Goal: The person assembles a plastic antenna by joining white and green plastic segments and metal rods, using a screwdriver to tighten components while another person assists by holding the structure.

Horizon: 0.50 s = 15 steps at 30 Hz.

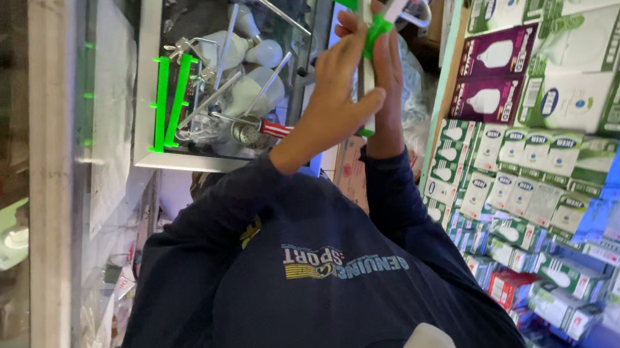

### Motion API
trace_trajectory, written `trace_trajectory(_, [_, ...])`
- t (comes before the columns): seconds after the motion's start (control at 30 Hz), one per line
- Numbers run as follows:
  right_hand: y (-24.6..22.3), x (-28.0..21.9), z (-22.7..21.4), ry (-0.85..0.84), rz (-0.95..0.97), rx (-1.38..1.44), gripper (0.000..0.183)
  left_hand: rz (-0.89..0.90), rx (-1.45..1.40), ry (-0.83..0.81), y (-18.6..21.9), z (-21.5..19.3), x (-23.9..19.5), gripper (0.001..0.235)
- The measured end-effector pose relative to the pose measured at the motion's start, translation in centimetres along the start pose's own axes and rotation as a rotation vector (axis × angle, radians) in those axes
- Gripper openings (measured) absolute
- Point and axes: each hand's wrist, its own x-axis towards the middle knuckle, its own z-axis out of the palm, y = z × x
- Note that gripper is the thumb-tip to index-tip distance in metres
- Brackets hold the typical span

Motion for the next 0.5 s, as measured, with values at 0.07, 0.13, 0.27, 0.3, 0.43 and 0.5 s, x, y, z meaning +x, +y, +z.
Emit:
trace_trajectory(0.07, [-0.5,-0.8,0.5,-0.016,0.021,0.105,0.054,-0.014,0.005,-0.01,0.3,0.1,-0.3,0.088])
trace_trajectory(0.13, [-0.7,-0.9,0.7,-0.035,0.036,0.16,0.053,-0.003,0.007,-0.01,0.6,0.0,-0.7,0.088])
trace_trajectory(0.27, [-1.5,-1.3,0.2,-0.065,0.04,0.1,0.052,0.01,-0.001,-0.013,1.6,-0.2,-1.8,0.088])
trace_trajectory(0.3, [-1.8,-1.7,0.3,-0.069,0.04,0.068,0.051,-0.001,-0.005,-0.018,1.7,-0.2,-2.0,0.088])
trace_trajectory(0.43, [-3.6,-3.1,0.6,-0.066,0.097,-0.033,0.051,-0.013,-0.027,-0.016,2.4,-0.1,-3.1,0.091])
trace_trajectory(0.5, [-3.9,-3.3,0.9,-0.086,0.113,0.019,0.051,-0.032,0.006,-0.008,2.9,0.1,-3.7,0.091])
